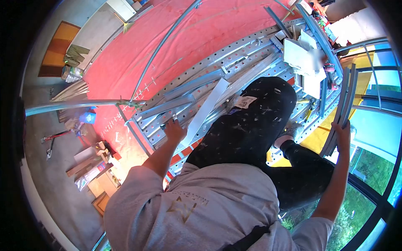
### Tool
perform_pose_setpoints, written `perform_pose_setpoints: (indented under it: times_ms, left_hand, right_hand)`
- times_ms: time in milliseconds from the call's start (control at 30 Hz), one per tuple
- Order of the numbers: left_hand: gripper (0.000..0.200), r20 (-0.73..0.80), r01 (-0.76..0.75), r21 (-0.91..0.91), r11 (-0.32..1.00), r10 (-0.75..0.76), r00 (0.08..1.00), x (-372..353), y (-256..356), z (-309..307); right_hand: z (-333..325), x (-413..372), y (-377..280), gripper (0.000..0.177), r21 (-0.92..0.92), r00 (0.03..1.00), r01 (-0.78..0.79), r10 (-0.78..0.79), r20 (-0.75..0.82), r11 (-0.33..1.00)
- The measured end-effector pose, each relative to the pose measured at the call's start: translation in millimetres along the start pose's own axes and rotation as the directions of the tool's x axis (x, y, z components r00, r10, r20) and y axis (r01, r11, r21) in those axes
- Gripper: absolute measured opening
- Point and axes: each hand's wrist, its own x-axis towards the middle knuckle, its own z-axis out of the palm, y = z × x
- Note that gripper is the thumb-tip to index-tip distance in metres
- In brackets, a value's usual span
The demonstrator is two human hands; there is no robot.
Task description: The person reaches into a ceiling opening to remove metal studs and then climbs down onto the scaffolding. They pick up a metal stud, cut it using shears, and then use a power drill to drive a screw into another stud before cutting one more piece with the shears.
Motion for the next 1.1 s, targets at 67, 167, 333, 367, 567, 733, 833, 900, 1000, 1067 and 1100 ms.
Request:
perform_pose_setpoints:
  times_ms: [67,167,333,367,567,733,833,900,1000,1067,1100]
  left_hand:
    - [0.066,-0.027,-0.068,-0.02,0.997,0.067,0.997,12.4,2.3,0.1]
    - [0.069,0.023,-0.21,-0.156,0.965,0.216,0.976,40.4,7.2,13.8]
    - [0.077,0.275,-0.251,-0.2,0.947,0.3,0.914,43.0,64.2,-6.0]
    - [0.084,0.282,-0.222,-0.149,0.964,0.256,0.925,40.6,76.4,-8.7]
    - [0.083,0.312,-0.151,-0.166,0.974,0.197,0.929,57.3,86.5,3.9]
    - [0.062,-0.363,-0.2,0.073,0.977,0.213,0.907,97.2,44.7,14.3]
    - [0.051,-0.234,-0.158,0.206,0.966,0.205,0.95,146.5,0.2,35.1]
    - [0.052,-0.03,-0.239,0.19,0.952,0.249,0.968,151.5,-1.9,11.4]
    - [0.049,0.019,-0.277,0.177,0.944,0.278,0.96,145.1,19.8,-44.6]
    - [0.055,-0.097,-0.348,-0.005,0.937,0.346,0.933,149.5,28.0,-69.4]
    - [0.058,-0.158,-0.385,-0.089,0.918,0.369,0.916,153.2,29.9,-80.7]
  right_hand:
    - [1.3,-3.0,-0.5,0.065,-0.068,0.999,0.037,-0.036,0.017,0.997]
    - [2.4,-4.7,-0.5,0.08,-0.188,0.999,0.025,-0.019,0.035,0.982]
    - [13.3,-10.8,-0.3,0.079,-0.342,0.997,0.063,-0.071,-0.011,0.938]
    - [17.3,-14.6,-6.7,0.079,-0.367,0.998,0.062,-0.066,0.003,0.928]
    - [32.1,-17.1,-15.8,0.083,-0.45,0.996,0.025,0.016,0.087,0.893]
    - [51.6,-8.2,3.8,0.073,-0.533,0.976,0.215,-0.165,0.14,0.818]
    - [80.9,4.4,-17.7,0.064,-0.546,0.969,0.224,-0.126,0.211,0.808]
    - [113.2,12.9,-29.1,0.059,-0.546,0.969,0.23,-0.135,0.209,0.806]
    - [168.1,34.1,-37.1,0.058,-0.568,0.967,0.223,-0.107,0.23,0.792]
    - [204.6,39.7,-53.3,0.059,-0.591,0.96,0.231,-0.084,0.266,0.773]
    - [224.5,46.9,-48.0,0.056,-0.587,0.945,0.287,-0.123,0.303,0.757]
